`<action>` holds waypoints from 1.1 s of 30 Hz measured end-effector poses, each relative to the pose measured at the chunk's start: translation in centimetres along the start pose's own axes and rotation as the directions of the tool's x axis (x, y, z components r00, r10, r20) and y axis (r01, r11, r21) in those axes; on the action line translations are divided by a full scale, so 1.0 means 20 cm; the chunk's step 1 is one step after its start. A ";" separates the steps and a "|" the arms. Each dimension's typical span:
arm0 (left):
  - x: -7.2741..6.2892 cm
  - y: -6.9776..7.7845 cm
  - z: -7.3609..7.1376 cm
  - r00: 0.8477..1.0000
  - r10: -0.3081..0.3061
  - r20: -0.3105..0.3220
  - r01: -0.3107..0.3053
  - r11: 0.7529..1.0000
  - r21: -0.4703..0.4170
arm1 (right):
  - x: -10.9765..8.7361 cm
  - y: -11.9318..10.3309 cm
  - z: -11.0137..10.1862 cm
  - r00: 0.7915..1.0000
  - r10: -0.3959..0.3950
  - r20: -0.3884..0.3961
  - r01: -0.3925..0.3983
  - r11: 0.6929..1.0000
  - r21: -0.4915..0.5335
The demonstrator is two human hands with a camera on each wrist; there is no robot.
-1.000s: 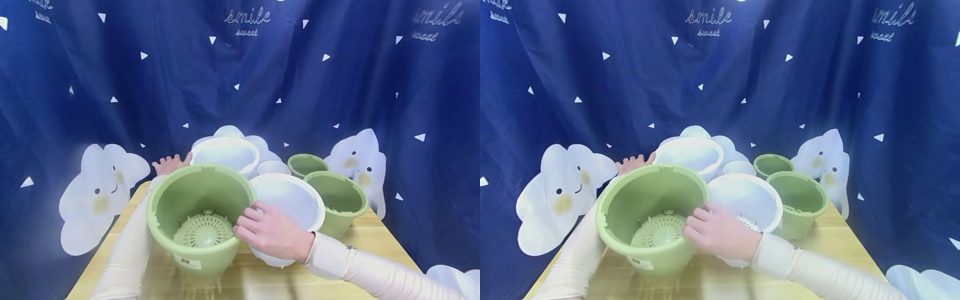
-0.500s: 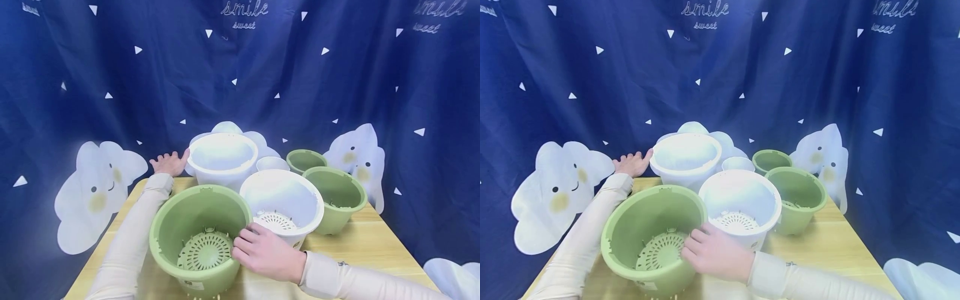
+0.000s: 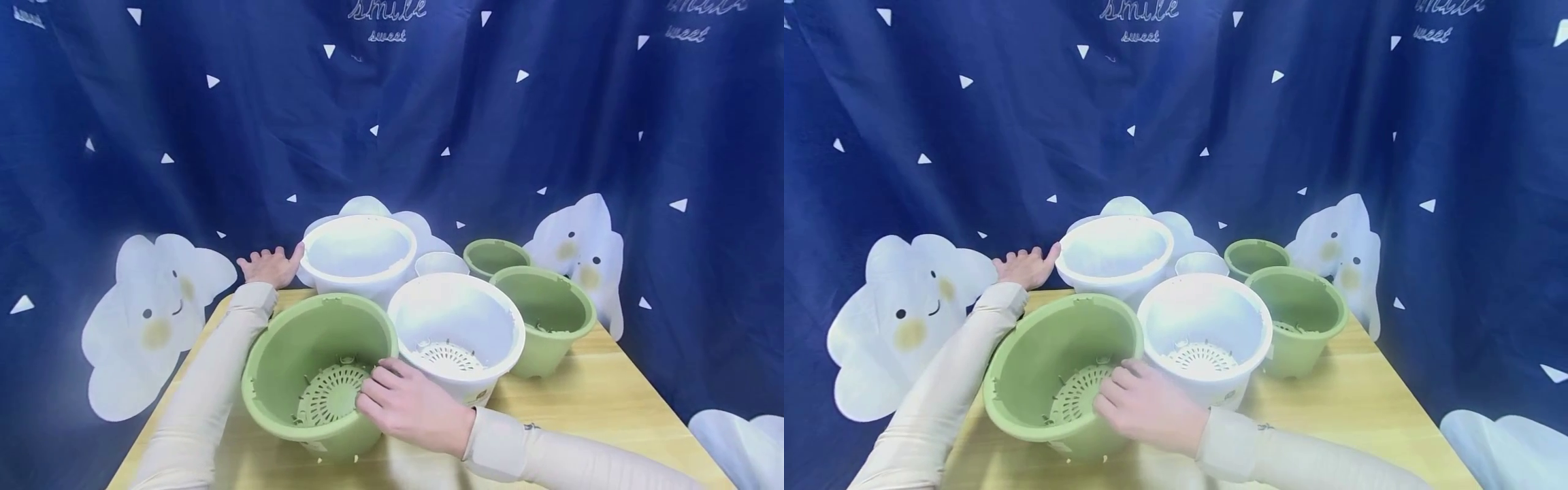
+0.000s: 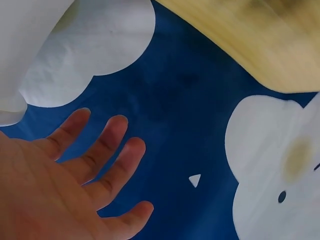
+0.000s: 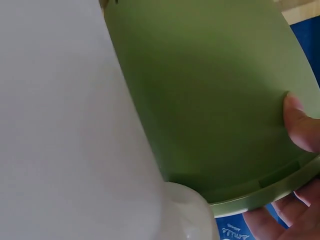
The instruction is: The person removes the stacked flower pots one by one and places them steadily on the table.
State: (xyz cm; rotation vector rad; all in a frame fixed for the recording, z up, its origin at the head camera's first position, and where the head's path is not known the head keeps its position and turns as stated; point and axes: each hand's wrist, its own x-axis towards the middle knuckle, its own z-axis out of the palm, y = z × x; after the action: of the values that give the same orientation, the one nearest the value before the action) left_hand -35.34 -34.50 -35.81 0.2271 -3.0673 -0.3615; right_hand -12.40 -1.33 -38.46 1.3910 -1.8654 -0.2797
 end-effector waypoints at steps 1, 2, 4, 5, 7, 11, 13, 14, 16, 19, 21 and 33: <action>0.00 0.00 0.00 1.000 0.001 0.000 -0.001 1.000 0.007 | 0.01 0.00 0.00 1.000 0.002 0.005 -0.002 1.000 -0.004; 0.00 0.00 -0.01 1.000 0.004 -0.002 -0.004 1.000 0.015 | 0.01 -0.01 0.01 1.000 0.004 0.010 -0.003 1.000 -0.007; 0.00 0.00 -0.02 1.000 0.008 -0.007 -0.008 1.000 0.027 | 0.03 -0.01 0.02 1.000 0.017 0.023 -0.017 1.000 -0.005; 0.00 -0.01 -0.02 1.000 0.012 -0.009 -0.011 0.999 0.033 | 0.03 -0.02 0.02 0.999 0.022 0.026 -0.022 1.000 -0.005; -0.01 -0.01 -0.03 1.000 0.015 -0.015 -0.014 0.999 0.048 | 0.05 -0.03 0.04 0.999 0.028 0.026 -0.028 1.000 -0.007; -0.01 -0.02 -0.05 1.000 0.011 -0.006 -0.011 0.996 0.086 | 0.06 -0.06 0.06 0.999 0.050 0.014 -0.050 0.999 -0.004; -0.02 -0.01 -0.05 1.000 0.015 0.012 -0.016 0.996 0.091 | 0.06 -0.07 0.07 0.998 0.067 0.007 -0.067 0.998 0.000; -0.02 0.00 -0.05 1.000 0.018 0.018 -0.020 0.996 0.093 | 0.06 -0.07 0.07 0.997 0.077 0.005 -0.077 0.997 0.000; -0.02 0.02 -0.05 0.999 0.020 0.025 -0.022 0.996 0.091 | 0.06 -0.08 0.07 0.995 0.096 0.008 -0.096 0.995 0.002; -0.01 0.03 -0.06 1.000 0.022 0.004 -0.022 0.995 0.101 | 0.07 -0.08 0.07 0.993 0.116 0.016 -0.116 0.993 -0.004; -0.01 0.04 -0.08 1.000 0.023 -0.007 -0.022 0.994 0.110 | 0.08 -0.08 0.07 0.992 0.126 0.023 -0.126 0.992 -0.009; -0.05 0.06 -0.11 0.998 0.051 -0.036 -0.046 0.992 0.121 | 0.09 -0.09 0.11 0.986 0.164 0.039 -0.164 0.986 -0.003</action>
State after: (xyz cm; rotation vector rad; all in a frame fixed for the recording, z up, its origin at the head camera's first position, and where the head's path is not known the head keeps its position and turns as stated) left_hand -34.46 -33.72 -33.39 0.1611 -3.0529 -0.1680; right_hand -12.82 -4.20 -40.08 1.2307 -1.9994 -0.2255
